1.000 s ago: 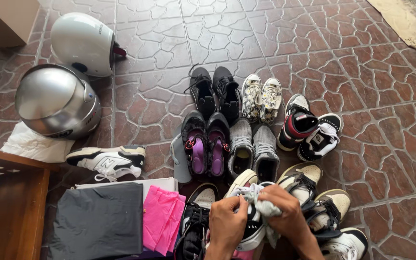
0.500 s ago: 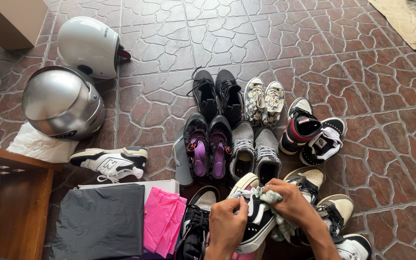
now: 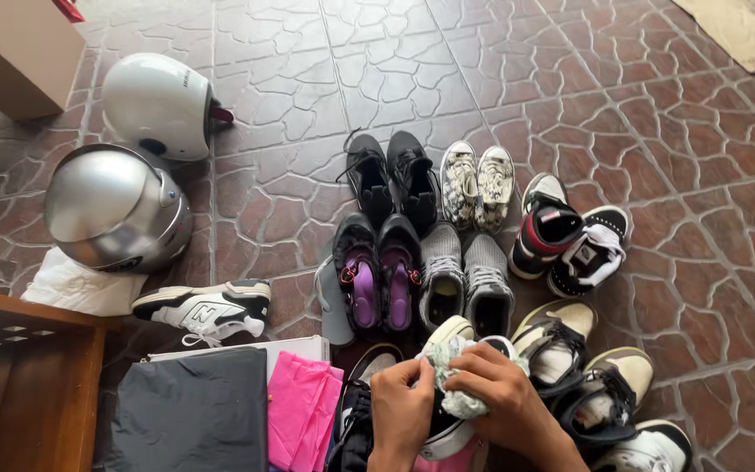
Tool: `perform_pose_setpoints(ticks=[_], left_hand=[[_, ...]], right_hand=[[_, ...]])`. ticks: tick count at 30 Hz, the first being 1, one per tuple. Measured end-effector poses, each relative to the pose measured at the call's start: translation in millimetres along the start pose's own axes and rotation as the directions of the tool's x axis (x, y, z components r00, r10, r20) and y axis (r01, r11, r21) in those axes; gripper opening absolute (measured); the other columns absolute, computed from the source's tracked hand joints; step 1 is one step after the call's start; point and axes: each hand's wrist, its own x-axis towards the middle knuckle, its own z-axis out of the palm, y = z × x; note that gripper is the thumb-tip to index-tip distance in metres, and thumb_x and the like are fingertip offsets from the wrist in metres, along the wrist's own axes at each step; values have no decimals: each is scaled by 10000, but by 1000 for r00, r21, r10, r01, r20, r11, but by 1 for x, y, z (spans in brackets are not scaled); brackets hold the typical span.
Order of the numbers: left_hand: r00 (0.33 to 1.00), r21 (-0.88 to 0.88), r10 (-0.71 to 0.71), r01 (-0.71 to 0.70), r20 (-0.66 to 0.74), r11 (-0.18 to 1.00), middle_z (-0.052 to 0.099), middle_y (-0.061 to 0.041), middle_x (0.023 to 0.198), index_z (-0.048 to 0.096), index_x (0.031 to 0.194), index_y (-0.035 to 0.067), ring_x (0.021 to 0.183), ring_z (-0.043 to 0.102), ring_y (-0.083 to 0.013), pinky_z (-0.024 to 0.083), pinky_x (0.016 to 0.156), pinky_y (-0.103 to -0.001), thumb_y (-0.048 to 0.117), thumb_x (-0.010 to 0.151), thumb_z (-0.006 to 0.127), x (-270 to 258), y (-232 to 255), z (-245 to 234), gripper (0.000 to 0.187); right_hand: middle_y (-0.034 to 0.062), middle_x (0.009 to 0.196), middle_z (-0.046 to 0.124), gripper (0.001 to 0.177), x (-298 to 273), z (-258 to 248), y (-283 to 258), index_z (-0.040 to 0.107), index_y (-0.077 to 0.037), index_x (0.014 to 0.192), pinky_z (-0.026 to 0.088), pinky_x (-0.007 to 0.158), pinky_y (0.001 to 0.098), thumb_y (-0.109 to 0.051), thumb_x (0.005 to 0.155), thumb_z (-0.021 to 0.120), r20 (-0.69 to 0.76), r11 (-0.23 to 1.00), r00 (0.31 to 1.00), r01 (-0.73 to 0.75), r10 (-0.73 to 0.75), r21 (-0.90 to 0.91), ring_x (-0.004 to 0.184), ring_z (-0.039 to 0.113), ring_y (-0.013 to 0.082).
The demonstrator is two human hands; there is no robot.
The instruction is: The person sits on the floor and wipes several pairs of shoes with a cloth. They pick up shoes from a pile, wipe the exterior and soles, and place them on a wooden shoe rack. The person handles multiple pairs of sneakers and casual shoes one by one.
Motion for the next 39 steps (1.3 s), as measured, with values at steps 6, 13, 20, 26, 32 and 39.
perform_pose_setpoints(ticks=[6,13,20,26,32,39], left_hand=[[1000,-27,6,-5,9,1000,646,-185,582,676,713,-44,453,627,-230,452,504,-401,200,902,645,-1,5,1,311],[993,89,-93,87,73,992,580,-206,558,642,670,-57,434,531,-280,403,508,-426,224,910,661,-9,17,8,370],[999,41,-17,16,28,999,638,-205,614,689,722,-38,486,613,-292,442,517,-411,216,902,658,-4,12,5,312],[993,77,-104,100,49,992,612,-204,572,682,710,-42,449,567,-282,426,509,-421,224,897,659,-4,13,3,327],[997,108,-65,61,42,992,592,-188,544,651,682,-55,427,531,-244,410,503,-415,218,910,656,-2,3,3,355],[991,100,-106,98,79,990,595,-162,519,657,657,-44,417,528,-222,407,492,-407,210,905,654,-6,10,6,355]], right_hand=[[109,1036,736,314,-12,8,50,718,-44,915,582,815,374,58,627,793,-55,968,974,-209,218,139,979,722,268],[99,971,752,357,4,-22,84,704,-34,998,565,837,376,111,673,689,243,825,798,-565,552,-18,934,722,278],[50,969,733,303,-3,-33,15,727,-65,869,545,793,351,38,590,784,-16,965,990,-135,143,227,921,718,254],[46,940,748,269,1,-14,10,698,-34,827,538,815,357,51,578,756,57,974,986,-162,154,158,925,660,262],[35,958,776,219,7,-8,36,739,-40,843,553,812,332,-4,637,802,155,947,950,-291,269,138,912,678,217],[19,918,779,176,3,-13,58,776,-57,879,553,823,337,-96,713,818,286,847,826,-525,485,82,888,690,193]])
